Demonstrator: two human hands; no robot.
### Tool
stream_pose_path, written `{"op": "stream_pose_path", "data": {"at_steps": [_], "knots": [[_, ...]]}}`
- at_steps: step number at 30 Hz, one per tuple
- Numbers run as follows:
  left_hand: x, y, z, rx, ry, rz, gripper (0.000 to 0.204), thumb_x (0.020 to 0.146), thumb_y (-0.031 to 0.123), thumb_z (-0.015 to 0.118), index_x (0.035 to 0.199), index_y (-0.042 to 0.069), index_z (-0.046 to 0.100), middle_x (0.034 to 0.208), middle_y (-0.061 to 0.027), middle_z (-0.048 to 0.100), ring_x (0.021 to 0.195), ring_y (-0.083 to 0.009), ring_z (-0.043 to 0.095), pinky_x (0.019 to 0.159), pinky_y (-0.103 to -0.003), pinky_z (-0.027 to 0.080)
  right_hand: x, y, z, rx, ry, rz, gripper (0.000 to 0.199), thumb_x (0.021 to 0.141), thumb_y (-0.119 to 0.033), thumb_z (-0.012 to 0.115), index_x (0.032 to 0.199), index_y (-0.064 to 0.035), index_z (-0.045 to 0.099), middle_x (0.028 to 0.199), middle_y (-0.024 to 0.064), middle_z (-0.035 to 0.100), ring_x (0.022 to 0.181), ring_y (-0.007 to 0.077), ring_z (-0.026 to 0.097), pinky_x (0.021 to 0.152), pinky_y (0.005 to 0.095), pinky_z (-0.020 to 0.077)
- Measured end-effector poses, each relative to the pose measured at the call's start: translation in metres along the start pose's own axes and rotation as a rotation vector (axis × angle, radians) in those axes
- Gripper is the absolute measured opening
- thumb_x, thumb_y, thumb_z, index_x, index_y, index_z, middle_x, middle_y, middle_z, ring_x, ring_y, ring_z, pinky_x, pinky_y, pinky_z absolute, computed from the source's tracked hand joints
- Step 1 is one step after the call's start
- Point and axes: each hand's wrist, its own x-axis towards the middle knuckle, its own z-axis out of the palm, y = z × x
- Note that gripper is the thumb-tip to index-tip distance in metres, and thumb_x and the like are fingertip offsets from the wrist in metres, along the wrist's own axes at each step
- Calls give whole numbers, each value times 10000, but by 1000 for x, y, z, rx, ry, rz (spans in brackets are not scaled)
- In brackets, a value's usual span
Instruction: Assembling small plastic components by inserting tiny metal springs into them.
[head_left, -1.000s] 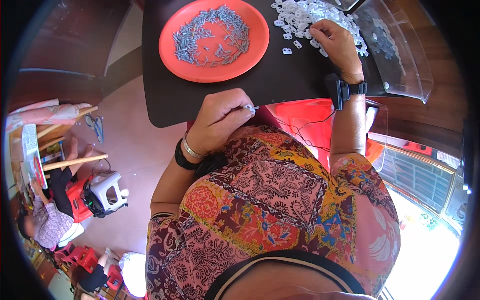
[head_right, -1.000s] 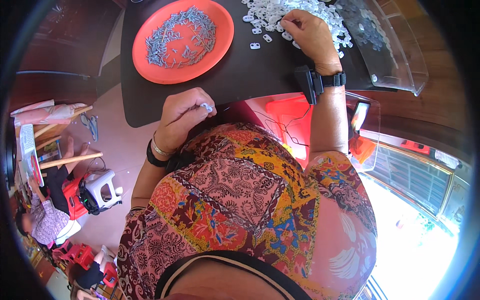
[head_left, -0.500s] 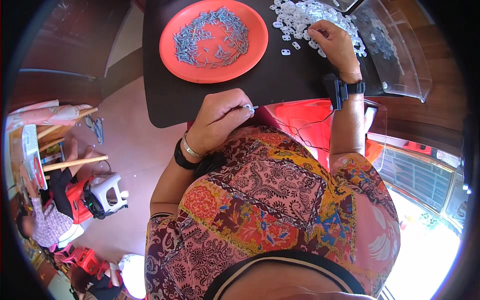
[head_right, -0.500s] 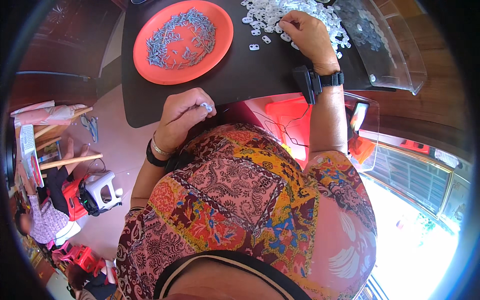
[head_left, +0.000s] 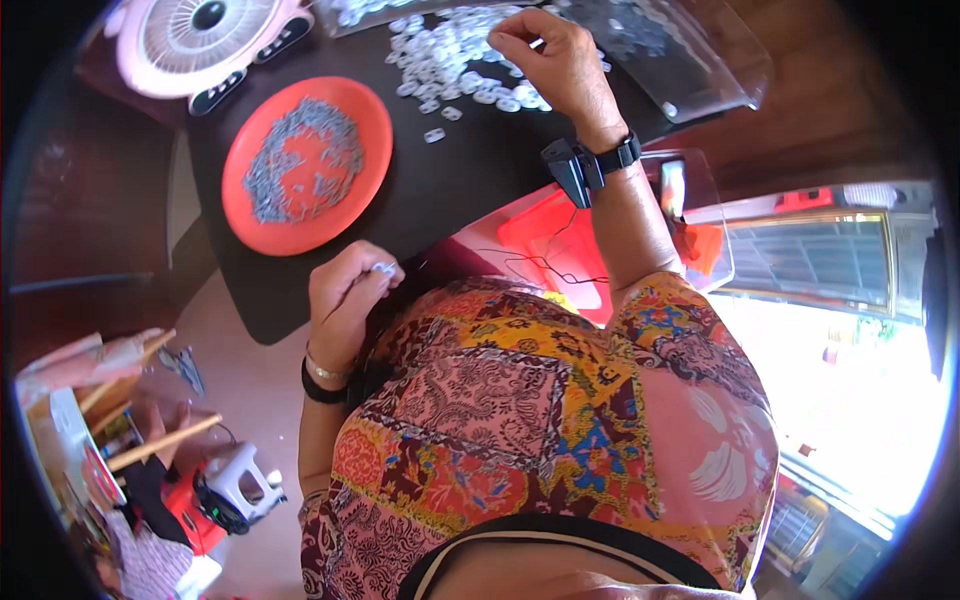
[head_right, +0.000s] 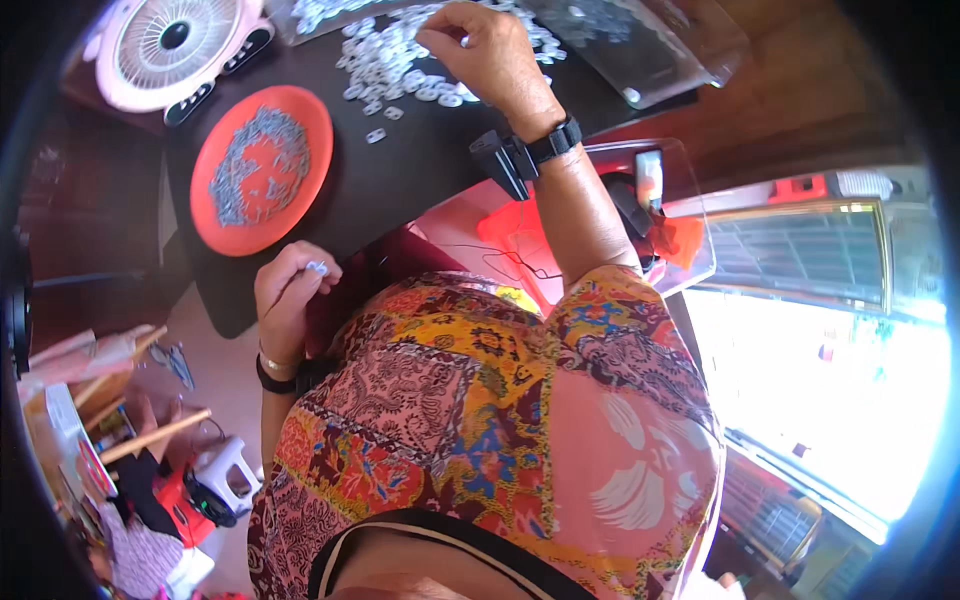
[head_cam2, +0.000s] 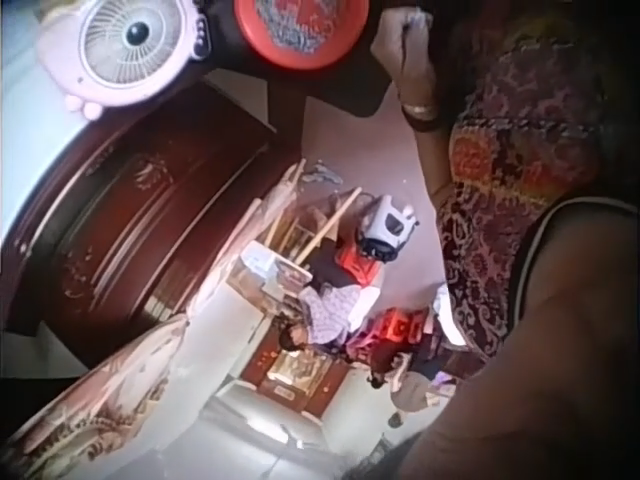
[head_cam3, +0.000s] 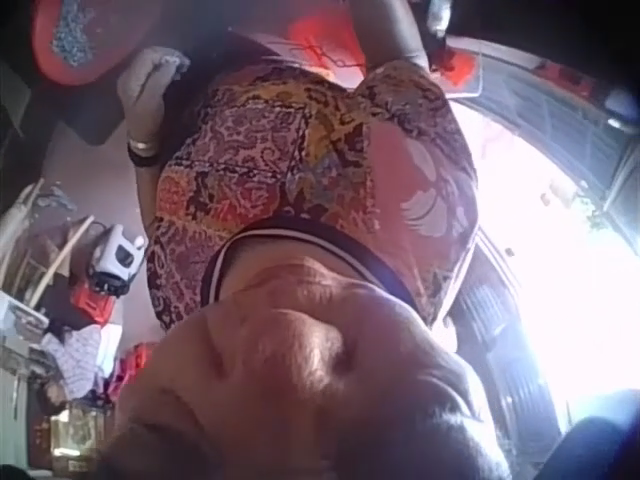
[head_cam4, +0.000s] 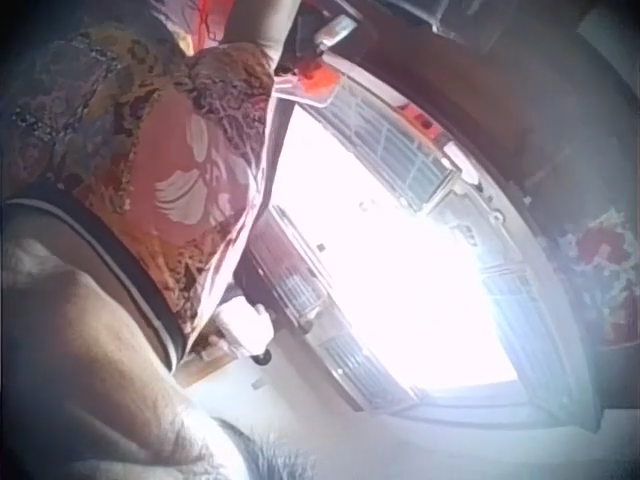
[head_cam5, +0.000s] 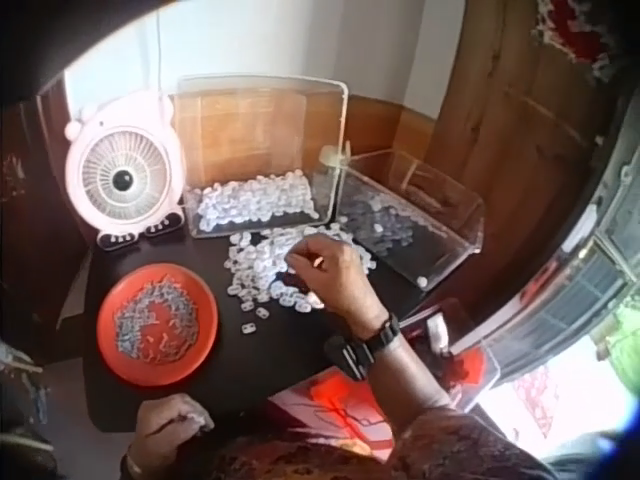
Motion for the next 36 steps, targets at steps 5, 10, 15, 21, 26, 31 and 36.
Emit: {"op": "stream_pose_path", "data": {"at_steps": [5,10,15,21,26,31,36], "knots": [[-1,-5,0,49,-1,24,121,843,53,511,819,-46,577,811,-96,614,691,-124,536,631,-241,424,-5,-5,-48,76,98,132,163,825,-142,673,845,18,653,705,102,652,647,127,607,578,284,468],[1,-11,-2,72,39,32,132,847,75,487,820,-38,549,815,-117,605,705,-143,539,633,-253,426,-50,38,-90,-68,171,165,187,872,-185,666,962,-22,676,768,28,670,728,65,606,655,223,473],[4,-14,-3,73,30,31,150,858,107,476,812,-21,538,818,-120,596,714,-146,525,635,-257,412,-94,62,-125,-196,274,392,182,822,-185,690,924,-35,698,768,83,685,702,134,656,651,260,501],[2,-16,-6,77,57,44,142,866,94,466,809,-15,536,813,-118,592,706,-145,519,628,-254,404,-111,71,-136,-267,260,409,184,822,-185,686,923,-33,697,751,78,680,660,142,642,630,266,497],[3,-18,-8,60,42,42,138,853,92,494,823,-27,556,814,-117,606,699,-137,542,619,-244,432,-109,77,-112,-170,136,367,181,817,-198,681,910,-43,693,742,91,668,664,162,639,621,281,490],[3,-18,-7,25,52,39,133,867,74,484,821,-26,558,823,-107,606,711,-133,548,628,-240,431,-76,73,-65,-169,-142,294,205,833,-224,665,930,-45,677,816,104,677,719,199,655,664,299,498],[1,-16,-5,34,61,44,129,869,68,486,817,-25,558,821,-97,609,708,-126,546,628,-238,430,-64,73,-40,-274,-148,183,198,815,-217,665,924,-52,675,859,102,662,772,247,663,692,333,513]]}}
